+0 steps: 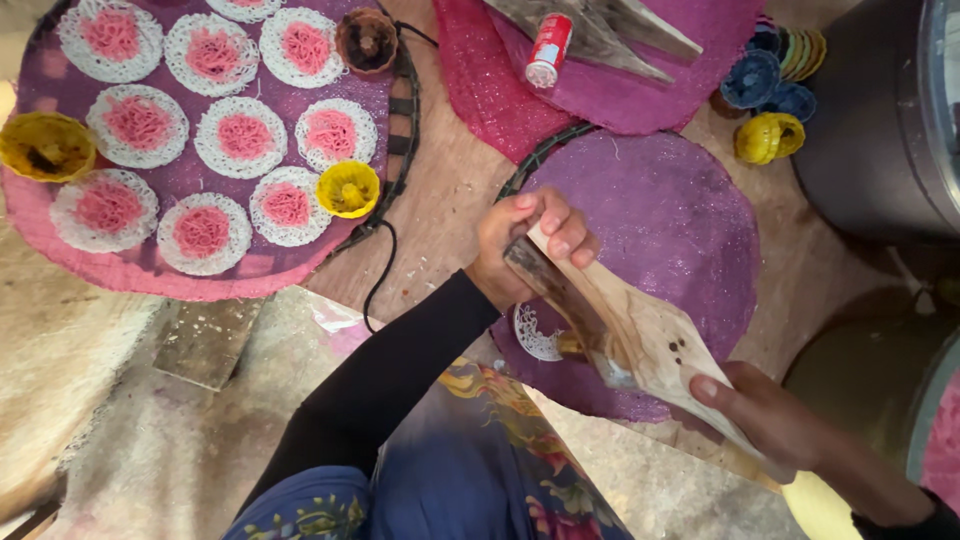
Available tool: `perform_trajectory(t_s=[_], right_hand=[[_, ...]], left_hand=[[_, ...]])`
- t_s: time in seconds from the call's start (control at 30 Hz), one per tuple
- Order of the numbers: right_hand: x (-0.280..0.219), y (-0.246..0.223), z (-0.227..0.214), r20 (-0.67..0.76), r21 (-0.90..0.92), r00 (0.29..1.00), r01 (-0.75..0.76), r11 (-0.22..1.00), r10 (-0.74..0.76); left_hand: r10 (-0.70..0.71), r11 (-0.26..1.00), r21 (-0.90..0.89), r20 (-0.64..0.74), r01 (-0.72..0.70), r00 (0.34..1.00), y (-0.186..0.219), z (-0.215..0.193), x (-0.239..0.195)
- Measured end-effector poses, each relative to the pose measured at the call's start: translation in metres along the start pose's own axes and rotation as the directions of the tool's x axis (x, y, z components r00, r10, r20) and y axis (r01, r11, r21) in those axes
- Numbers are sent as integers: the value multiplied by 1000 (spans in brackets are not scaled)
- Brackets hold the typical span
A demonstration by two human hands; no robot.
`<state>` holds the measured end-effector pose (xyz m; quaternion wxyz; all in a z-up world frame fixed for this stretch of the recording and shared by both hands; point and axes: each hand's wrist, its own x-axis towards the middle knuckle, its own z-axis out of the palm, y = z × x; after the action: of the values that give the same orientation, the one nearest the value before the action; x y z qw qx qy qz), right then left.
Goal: The person prepares snacks by placing small white items into colored molds and using various wooden tools to shape and press them over a purple cloth workspace.
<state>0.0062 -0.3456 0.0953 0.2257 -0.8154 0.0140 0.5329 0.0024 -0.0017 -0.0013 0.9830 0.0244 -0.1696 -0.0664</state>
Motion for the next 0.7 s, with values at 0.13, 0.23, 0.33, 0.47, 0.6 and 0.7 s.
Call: perform_trajectory(t_s=[0.13,0.23,0.33,0.47,0.6,0.7], right_hand=[[-6,-14,1,-112,-141,992,37,989,-53],[-6,-31,6,-151,-190,967,176,966,-206],[1,-49,15,-227,-271,973,-24,962,-39],[12,-65,24,-234,-259,949,147,955,-210],[20,-74,32,-194,-285,963,127,950,-187],[15,-77,36,-154,-244,971,143,959,-183]], left_hand=[[-4,1000,-3,28,4,1000,-2,-7,8],[18,1000,3,83,-18,996,6,-9,14],[31,999,36,132,-36,991,20,-8,18],[52,990,121,124,-67,991,43,-2,11],[67,989,131,53,-74,996,57,1,-3],[93,990,106,1,-93,996,53,-3,-15]])
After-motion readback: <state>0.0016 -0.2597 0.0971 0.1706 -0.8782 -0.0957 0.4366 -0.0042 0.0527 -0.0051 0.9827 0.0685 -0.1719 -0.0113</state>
